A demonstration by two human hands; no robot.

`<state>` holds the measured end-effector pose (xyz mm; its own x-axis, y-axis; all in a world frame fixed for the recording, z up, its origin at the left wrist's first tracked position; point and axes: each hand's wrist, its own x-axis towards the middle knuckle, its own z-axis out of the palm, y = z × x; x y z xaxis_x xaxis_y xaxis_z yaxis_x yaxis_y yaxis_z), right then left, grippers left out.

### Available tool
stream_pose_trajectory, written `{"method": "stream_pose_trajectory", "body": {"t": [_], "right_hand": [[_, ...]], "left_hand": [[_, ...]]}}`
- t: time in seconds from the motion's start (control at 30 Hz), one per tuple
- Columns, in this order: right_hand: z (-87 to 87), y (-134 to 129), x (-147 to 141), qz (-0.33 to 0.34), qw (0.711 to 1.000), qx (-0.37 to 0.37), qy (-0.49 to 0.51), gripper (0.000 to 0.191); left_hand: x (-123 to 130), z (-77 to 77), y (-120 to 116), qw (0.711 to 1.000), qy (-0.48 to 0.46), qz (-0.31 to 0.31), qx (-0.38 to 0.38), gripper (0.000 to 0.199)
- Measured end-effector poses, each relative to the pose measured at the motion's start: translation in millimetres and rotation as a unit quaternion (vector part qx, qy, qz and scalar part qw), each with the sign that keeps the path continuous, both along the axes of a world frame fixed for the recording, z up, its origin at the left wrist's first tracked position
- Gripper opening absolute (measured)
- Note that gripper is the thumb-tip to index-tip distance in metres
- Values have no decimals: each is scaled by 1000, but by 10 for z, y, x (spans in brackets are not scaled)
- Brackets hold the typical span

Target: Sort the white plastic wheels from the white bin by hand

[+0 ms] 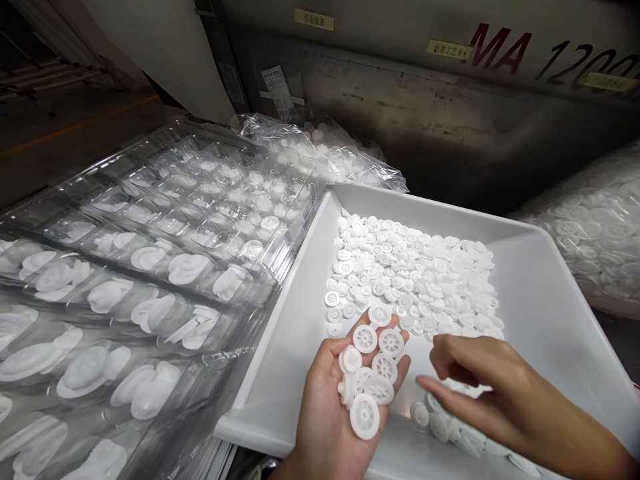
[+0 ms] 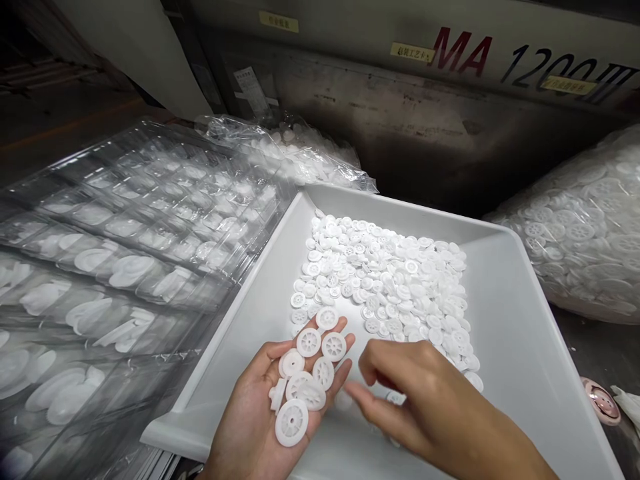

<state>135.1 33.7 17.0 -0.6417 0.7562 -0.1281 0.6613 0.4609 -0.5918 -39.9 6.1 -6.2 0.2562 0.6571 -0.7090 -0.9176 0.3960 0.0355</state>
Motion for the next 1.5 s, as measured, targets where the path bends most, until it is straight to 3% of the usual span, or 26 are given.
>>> {"method": "stream_pose_trajectory", "body": {"t": [0.07, 0.17, 0.23, 0.43, 0.57, 0.67, 0.87, 1.0, 1.13, 1.2, 1.27, 1.5], "right_hand": [[-73, 58, 44, -28, 996, -52, -64, 26], [-255, 100, 34, -7, 988, -88, -129, 18], [-389, 63, -26, 28, 987, -88, -132, 6], [-691, -198, -274, 109, 980, -54, -159, 19], [-768, -230, -361, 120, 979, -30, -161, 18], [-688, -114, -326, 88, 986, -23, -142, 20], [-267, 206, -32, -52, 998, 1, -41, 25], [-83, 144, -55, -116, 990, 52, 70, 23], [-24, -98, -322, -31, 977, 148, 151, 25], [-8, -196, -431, 36, 967, 230, 102, 25], [14, -249, -486, 78, 960, 267, 44, 25], [41, -252, -474, 70, 934, 349, 41, 28]], "left_hand": [[-4, 3, 10, 1000, 0, 16, -8, 47], [-3, 11, 12, 999, 7, 30, -19, 50], [-5, 9, 5, 999, 23, 28, -24, 51], [-22, -26, -15, 1000, 7, 20, -10, 55], [-24, -18, 2, 1000, 23, 12, -15, 51], [-28, 14, 14, 999, 41, 12, -22, 50], [-25, 38, 31, 998, 20, 42, -31, 48], [7, 5, 54, 999, 1, 42, -13, 47], [58, -31, 21, 999, -38, -9, 24, 43], [73, -34, -8, 996, -70, -40, 43, 39], [73, -22, -27, 994, -85, -52, 54, 34], [57, 9, -30, 992, -86, -43, 77, 26]]}}
